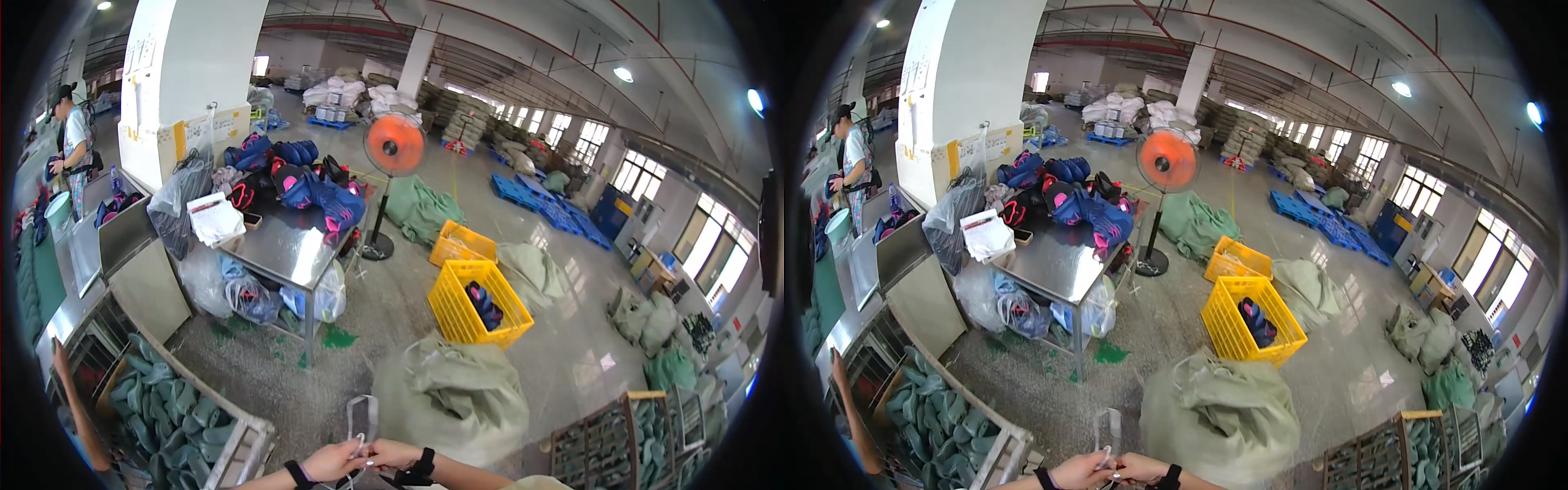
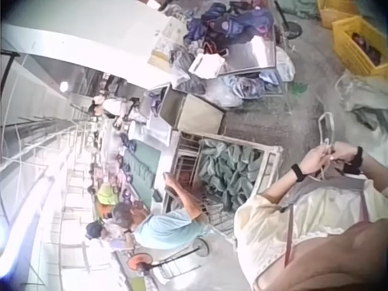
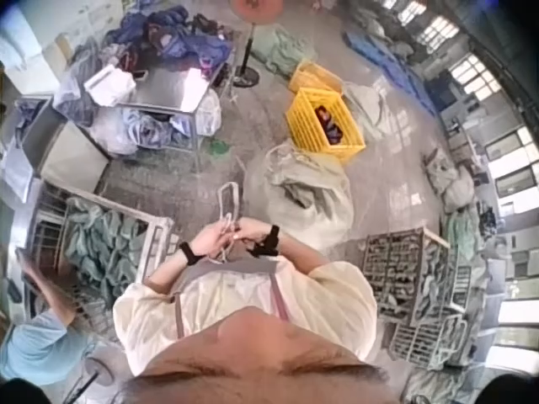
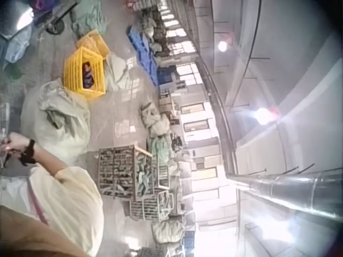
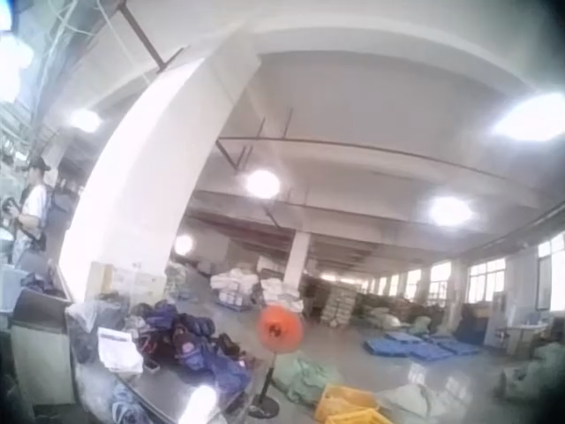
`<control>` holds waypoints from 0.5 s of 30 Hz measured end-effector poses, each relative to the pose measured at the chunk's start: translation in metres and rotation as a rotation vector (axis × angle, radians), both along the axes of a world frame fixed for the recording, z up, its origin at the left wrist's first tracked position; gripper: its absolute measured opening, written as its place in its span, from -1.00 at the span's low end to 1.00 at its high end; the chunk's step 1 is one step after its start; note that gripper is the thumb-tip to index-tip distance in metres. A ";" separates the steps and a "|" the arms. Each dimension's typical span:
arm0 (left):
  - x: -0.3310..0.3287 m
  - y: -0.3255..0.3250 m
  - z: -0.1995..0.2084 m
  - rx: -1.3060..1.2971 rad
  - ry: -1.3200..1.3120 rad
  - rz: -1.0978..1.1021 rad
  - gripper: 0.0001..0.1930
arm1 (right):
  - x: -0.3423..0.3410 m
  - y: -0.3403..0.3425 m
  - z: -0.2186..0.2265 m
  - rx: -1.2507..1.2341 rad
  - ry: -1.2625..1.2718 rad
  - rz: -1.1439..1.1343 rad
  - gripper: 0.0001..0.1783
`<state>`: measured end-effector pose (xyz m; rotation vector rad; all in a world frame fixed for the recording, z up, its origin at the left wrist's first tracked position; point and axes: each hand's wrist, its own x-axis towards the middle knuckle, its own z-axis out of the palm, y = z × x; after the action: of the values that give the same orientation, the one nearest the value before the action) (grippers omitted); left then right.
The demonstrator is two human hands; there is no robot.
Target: Organizing and bundling blue shoe upper components and preparing them for further processing in a factory.
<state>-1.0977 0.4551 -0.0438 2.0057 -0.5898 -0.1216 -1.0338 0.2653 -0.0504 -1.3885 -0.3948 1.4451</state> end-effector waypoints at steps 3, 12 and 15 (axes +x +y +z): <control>0.076 -0.009 0.020 -0.006 -0.053 0.047 -0.81 | 0.060 -0.012 -0.027 0.057 -0.081 -0.255 -0.82; 0.327 -0.010 -0.001 -0.399 0.474 0.230 -0.63 | 0.290 -0.055 -0.076 -0.089 -1.014 -0.810 -0.89; 0.405 -0.022 0.018 -0.029 0.447 0.181 -0.59 | 0.371 -0.055 -0.076 0.061 -0.565 -1.068 -0.88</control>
<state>-0.6927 0.4336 -0.0261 1.9093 -0.1241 -0.4350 -0.6625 0.2102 -0.1264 -1.5671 -0.0016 0.1680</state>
